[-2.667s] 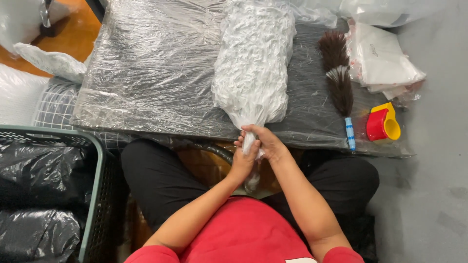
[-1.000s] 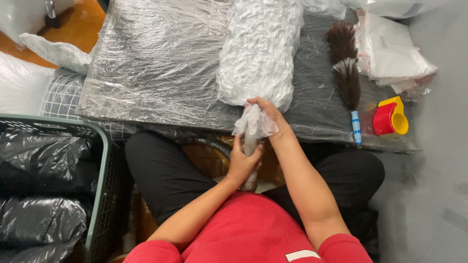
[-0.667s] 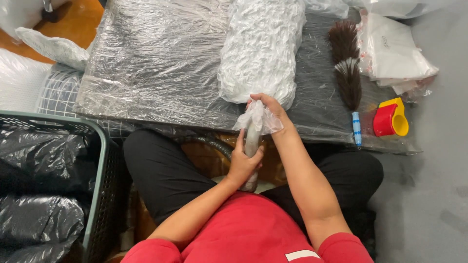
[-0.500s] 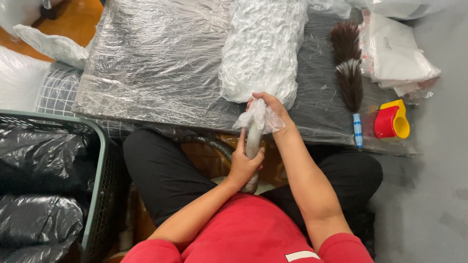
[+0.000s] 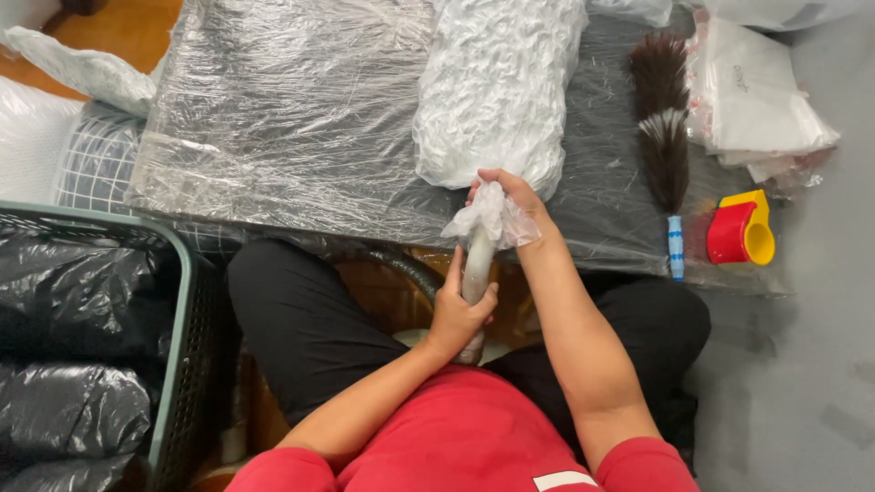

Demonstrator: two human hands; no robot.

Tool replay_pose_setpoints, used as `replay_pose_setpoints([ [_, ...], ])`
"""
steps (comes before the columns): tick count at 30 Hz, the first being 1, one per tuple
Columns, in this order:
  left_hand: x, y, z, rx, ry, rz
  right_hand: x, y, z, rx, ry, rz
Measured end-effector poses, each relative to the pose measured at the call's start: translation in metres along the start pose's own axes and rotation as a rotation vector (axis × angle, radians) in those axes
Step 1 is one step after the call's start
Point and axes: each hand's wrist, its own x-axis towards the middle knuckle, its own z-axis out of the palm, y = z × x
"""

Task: Putting a pillow into a plastic bag and using a vacuum cleaner to remove air for compression.

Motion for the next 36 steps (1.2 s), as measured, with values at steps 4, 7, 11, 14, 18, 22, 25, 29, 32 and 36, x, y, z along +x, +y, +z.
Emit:
replay_pose_setpoints([
  [4,0.000,0.005,-0.001,-0.014,-0.004,-0.017,0.006,-0.001,-0.005,0.013,-0.038,0.011],
  [7,-0.002,0.003,-0.001,-0.007,-0.002,-0.019,0.005,-0.001,-0.006,0.018,-0.048,0.025],
  [11,-0.005,0.006,-0.002,0.011,-0.010,-0.031,-0.003,-0.003,-0.002,0.020,-0.061,0.035],
  [14,-0.006,0.008,-0.003,0.018,-0.014,-0.024,0.000,-0.005,-0.006,0.019,-0.110,0.044],
  [18,-0.007,0.002,-0.004,0.037,-0.021,-0.026,0.000,-0.008,-0.008,0.013,-0.193,0.047],
  [22,-0.009,-0.004,-0.005,0.048,-0.010,-0.019,-0.009,-0.009,-0.005,0.016,-0.210,0.058],
  [25,-0.015,-0.006,-0.005,0.082,-0.008,0.009,-0.013,-0.007,-0.009,0.022,-0.220,0.057],
  [29,-0.020,0.000,-0.008,0.083,-0.022,-0.002,-0.017,-0.006,-0.011,0.032,-0.248,0.050],
  [32,-0.022,0.002,-0.009,0.073,-0.026,0.001,-0.021,-0.007,-0.013,0.036,-0.269,0.043],
  [36,-0.027,0.003,-0.013,0.079,-0.050,0.007,-0.026,-0.013,-0.017,0.039,-0.296,0.033],
])
